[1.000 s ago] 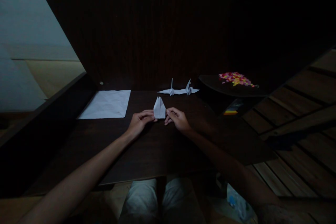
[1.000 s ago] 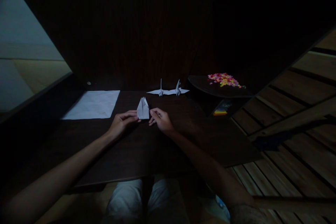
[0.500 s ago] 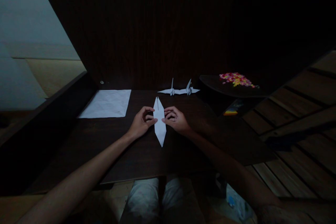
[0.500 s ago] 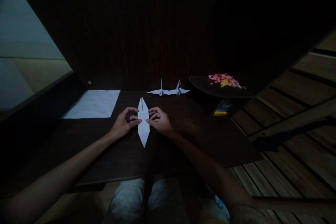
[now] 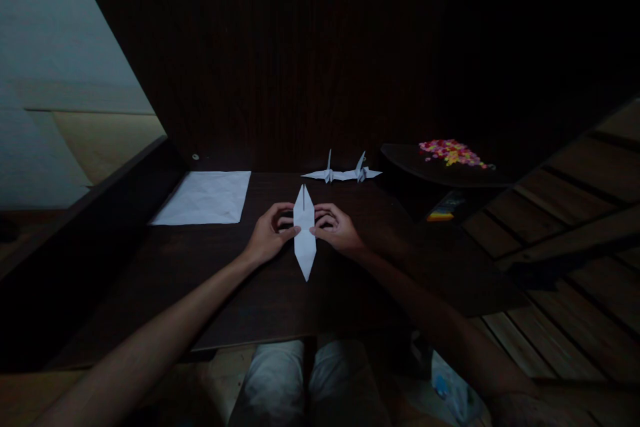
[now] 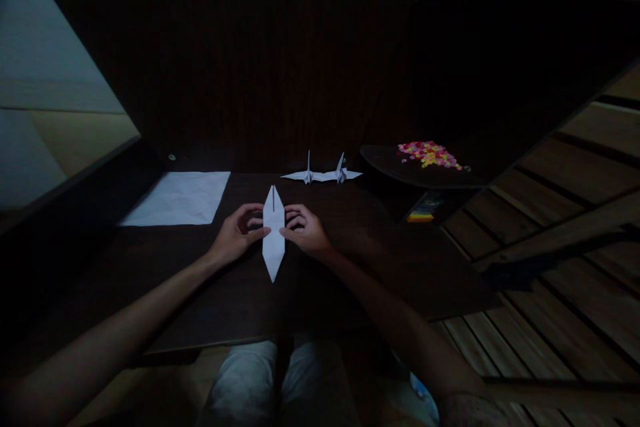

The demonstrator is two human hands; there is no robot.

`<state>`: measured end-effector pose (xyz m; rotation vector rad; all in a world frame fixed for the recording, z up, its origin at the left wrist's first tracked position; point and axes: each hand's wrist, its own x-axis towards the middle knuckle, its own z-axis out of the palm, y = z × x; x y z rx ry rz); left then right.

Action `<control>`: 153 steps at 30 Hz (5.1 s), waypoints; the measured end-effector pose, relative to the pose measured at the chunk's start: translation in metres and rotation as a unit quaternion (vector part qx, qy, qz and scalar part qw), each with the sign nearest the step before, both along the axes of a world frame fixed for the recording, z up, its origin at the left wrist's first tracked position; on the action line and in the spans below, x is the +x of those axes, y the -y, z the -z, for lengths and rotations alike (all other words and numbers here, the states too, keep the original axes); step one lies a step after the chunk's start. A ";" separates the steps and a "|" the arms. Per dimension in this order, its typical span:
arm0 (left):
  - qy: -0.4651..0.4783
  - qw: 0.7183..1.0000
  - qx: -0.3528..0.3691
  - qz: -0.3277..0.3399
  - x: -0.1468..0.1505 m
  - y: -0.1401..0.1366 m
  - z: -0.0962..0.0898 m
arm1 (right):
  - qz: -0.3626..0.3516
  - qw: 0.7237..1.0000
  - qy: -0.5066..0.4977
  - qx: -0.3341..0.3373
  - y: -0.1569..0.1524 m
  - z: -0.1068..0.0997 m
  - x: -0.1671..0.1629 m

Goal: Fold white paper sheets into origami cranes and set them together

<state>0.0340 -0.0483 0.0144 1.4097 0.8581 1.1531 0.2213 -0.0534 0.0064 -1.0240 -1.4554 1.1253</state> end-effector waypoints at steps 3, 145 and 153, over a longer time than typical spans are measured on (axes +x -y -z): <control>0.002 1.000 -0.015 -0.004 0.001 -0.001 0.000 | -0.001 1.000 0.012 -0.003 0.000 0.000 0.001; -0.148 0.979 0.142 0.000 -0.005 0.003 -0.009 | -0.053 0.999 -0.001 -0.003 0.002 0.000 -0.003; -0.019 0.999 0.022 0.017 -0.004 -0.002 -0.002 | -0.043 0.999 -0.002 0.003 0.003 -0.001 -0.003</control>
